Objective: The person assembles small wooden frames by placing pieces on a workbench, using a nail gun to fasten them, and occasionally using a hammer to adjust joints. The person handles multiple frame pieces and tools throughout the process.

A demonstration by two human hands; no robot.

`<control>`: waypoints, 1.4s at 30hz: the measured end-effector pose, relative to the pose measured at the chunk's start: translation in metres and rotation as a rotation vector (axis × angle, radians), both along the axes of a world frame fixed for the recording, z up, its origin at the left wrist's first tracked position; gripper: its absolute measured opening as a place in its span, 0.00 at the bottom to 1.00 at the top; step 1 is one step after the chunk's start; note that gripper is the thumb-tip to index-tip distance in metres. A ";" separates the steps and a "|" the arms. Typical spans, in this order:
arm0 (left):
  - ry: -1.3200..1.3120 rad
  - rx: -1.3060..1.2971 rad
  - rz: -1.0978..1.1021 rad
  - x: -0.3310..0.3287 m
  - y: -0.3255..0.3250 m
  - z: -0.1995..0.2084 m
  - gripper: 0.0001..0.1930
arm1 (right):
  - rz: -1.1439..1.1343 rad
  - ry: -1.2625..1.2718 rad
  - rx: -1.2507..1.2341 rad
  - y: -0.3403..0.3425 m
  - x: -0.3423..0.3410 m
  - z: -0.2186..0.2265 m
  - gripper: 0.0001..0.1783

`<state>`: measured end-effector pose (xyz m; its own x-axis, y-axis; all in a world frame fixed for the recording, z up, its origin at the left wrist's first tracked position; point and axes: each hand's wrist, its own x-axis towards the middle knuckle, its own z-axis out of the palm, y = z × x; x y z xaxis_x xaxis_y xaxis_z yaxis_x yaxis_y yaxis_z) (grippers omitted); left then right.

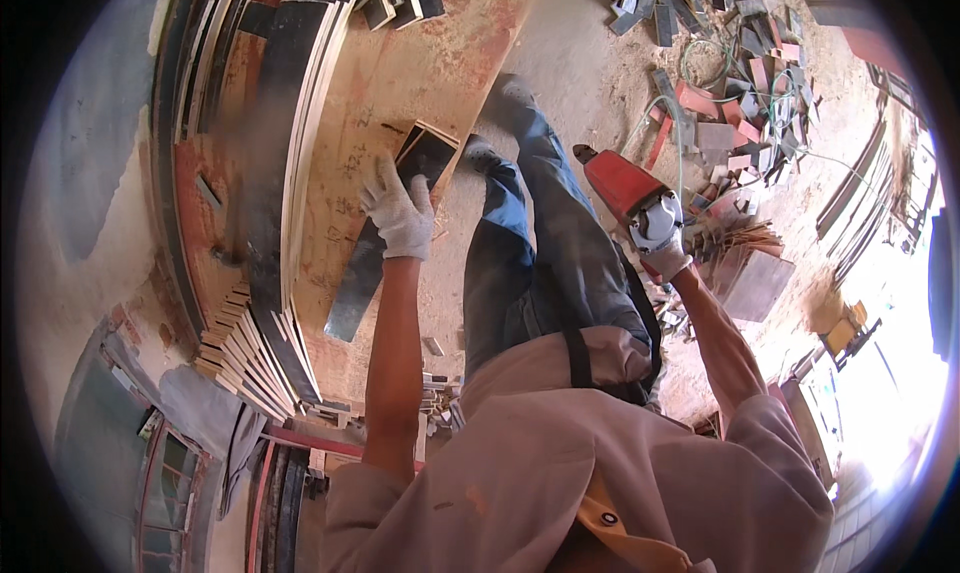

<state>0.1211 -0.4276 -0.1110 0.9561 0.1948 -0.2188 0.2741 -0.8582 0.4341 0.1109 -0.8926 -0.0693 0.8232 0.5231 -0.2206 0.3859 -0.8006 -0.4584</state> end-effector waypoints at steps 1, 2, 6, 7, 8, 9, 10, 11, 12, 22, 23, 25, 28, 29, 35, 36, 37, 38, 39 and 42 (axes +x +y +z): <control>-0.096 0.131 -0.017 0.002 -0.009 0.005 0.44 | -0.059 0.009 0.040 0.007 0.001 0.003 0.09; -0.191 0.263 -0.035 0.006 -0.016 0.010 0.49 | -0.096 0.026 0.069 0.012 0.003 0.006 0.09; -0.191 0.087 -0.078 -0.003 -0.014 -0.005 0.54 | -0.122 0.144 0.106 0.027 0.014 0.023 0.13; -0.168 0.060 -0.055 -0.004 -0.011 -0.012 0.52 | -0.090 0.193 0.079 0.031 0.022 0.030 0.15; -0.163 0.023 -0.019 -0.010 -0.010 -0.017 0.51 | -0.071 0.182 0.066 0.034 0.023 0.027 0.15; -0.159 -0.016 0.015 -0.013 -0.010 -0.020 0.50 | -0.053 0.171 0.051 0.036 0.025 0.025 0.15; -0.154 -0.055 0.050 -0.015 -0.010 -0.022 0.49 | -0.035 0.158 0.039 0.039 0.027 0.023 0.14; -0.151 -0.064 0.079 -0.016 -0.011 -0.026 0.48 | 0.013 0.136 0.014 0.041 0.030 0.024 0.14; -0.143 -0.075 0.110 -0.017 -0.013 -0.026 0.47 | 0.016 0.112 0.039 0.045 0.031 0.025 0.13; -0.049 0.068 0.105 -0.011 -0.018 -0.027 0.50 | 0.122 0.115 0.037 0.036 -0.004 -0.032 0.21; -0.026 0.077 0.111 -0.010 -0.019 -0.028 0.50 | 0.119 0.143 0.030 0.033 -0.009 -0.040 0.22; 0.023 0.095 0.123 -0.006 -0.022 -0.024 0.49 | 0.088 0.169 0.066 0.037 -0.015 -0.045 0.24; 0.074 0.175 0.083 -0.001 -0.022 -0.018 0.49 | -0.011 0.274 0.172 0.052 -0.018 -0.052 0.25; 0.099 0.183 0.087 0.001 -0.023 -0.017 0.49 | 0.213 0.100 0.091 0.045 -0.011 -0.048 0.25; 0.090 0.170 0.079 0.002 -0.023 -0.022 0.47 | -0.412 0.908 0.790 0.070 -0.011 -0.056 0.28; 0.095 0.170 0.076 0.002 -0.023 -0.021 0.47 | -0.387 0.891 0.805 0.075 -0.005 -0.050 0.29; 0.101 0.172 0.076 0.001 -0.021 -0.021 0.47 | -0.360 0.873 0.820 0.081 0.001 -0.043 0.29; 0.109 0.176 0.074 0.001 -0.021 -0.021 0.47 | -0.334 0.856 0.834 0.086 0.007 -0.036 0.30; 0.113 0.178 0.063 0.002 -0.020 -0.021 0.48 | -0.521 0.959 0.953 0.091 -0.002 -0.042 0.30; 0.152 0.231 0.044 0.006 -0.023 -0.016 0.48 | -0.452 0.784 1.064 0.124 0.012 -0.028 0.34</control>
<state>0.1272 -0.4505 -0.1269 0.9053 0.2967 -0.3038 0.3603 -0.9153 0.1798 0.1228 -0.7690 -0.0973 0.8121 0.4540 -0.3665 -0.4467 0.0796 -0.8912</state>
